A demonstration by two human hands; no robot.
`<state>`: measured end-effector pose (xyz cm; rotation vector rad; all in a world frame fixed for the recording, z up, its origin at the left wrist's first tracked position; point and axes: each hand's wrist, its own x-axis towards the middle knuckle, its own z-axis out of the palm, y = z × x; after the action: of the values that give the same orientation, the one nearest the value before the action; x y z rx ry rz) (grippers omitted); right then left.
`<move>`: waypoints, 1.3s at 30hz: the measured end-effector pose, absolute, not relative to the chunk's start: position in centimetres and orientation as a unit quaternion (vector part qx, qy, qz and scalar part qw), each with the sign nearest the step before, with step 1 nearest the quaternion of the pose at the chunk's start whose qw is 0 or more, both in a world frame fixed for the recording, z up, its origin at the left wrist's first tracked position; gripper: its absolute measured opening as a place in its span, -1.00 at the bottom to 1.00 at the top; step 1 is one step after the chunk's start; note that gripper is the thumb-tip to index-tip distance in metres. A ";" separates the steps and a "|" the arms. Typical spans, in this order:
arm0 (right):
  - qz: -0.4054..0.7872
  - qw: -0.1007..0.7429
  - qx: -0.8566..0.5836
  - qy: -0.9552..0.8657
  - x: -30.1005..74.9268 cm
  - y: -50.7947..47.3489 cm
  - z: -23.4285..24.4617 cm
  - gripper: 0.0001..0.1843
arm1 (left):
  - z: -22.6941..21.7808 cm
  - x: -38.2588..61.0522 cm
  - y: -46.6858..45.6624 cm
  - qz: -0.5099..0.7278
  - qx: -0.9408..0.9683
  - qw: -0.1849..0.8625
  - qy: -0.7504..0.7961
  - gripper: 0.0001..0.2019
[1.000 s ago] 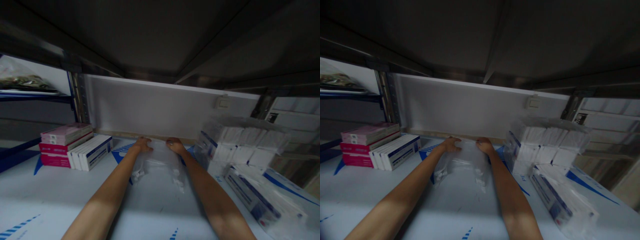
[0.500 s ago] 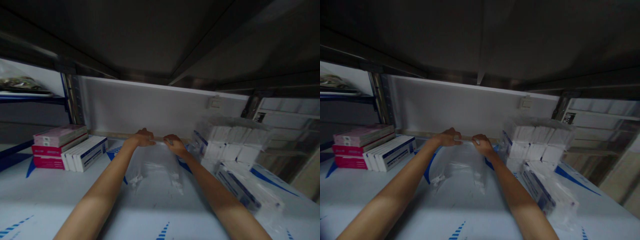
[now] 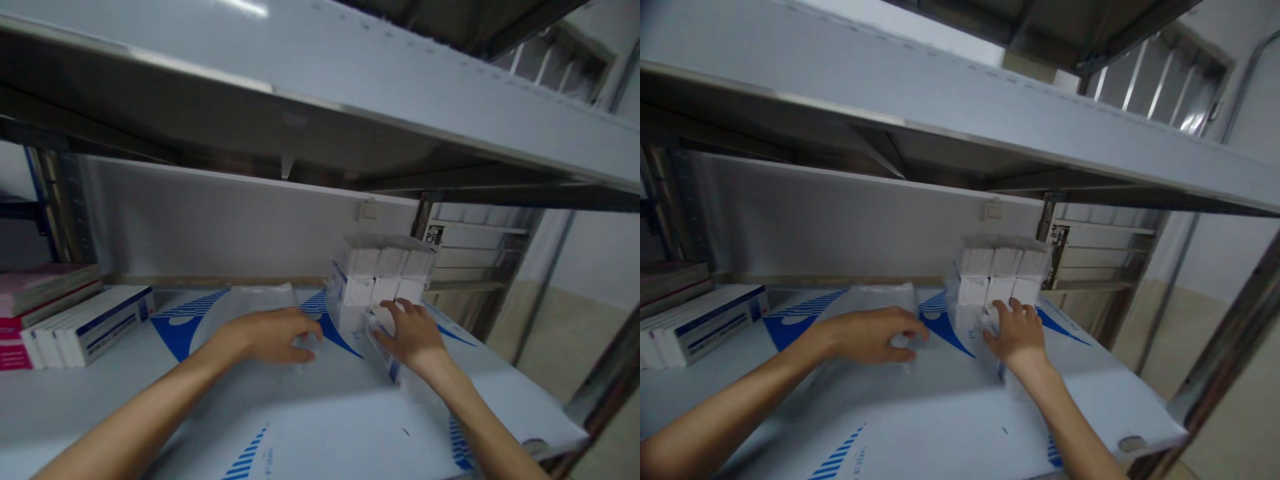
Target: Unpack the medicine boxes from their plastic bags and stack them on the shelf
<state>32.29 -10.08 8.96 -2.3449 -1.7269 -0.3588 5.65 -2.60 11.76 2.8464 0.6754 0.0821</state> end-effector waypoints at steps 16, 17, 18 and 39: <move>0.222 0.201 -0.548 -0.781 29.4 -15.1 9.7 -0.12 | 5.6 1.3 -8.3 0.223 0.942 0.154 0.198 -0.38; 0.247 0.202 -0.524 -0.789 28.5 -14.6 9.6 -0.11 | 5.6 1.0 -8.7 0.225 0.941 0.158 0.200 -0.39; 0.265 0.202 -0.505 -0.796 27.6 -14.2 9.5 -0.10 | 5.7 0.8 -9.0 0.227 0.940 0.157 0.201 -0.40; 0.324 0.258 -0.297 -0.860 25.2 -12.0 10.1 -0.62 | 11.3 -2.9 -11.2 0.220 0.906 0.285 0.225 -0.64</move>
<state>25.22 -12.04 10.07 -0.8055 -2.3332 0.8784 -2.91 -11.17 11.33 2.4219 0.6006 0.5870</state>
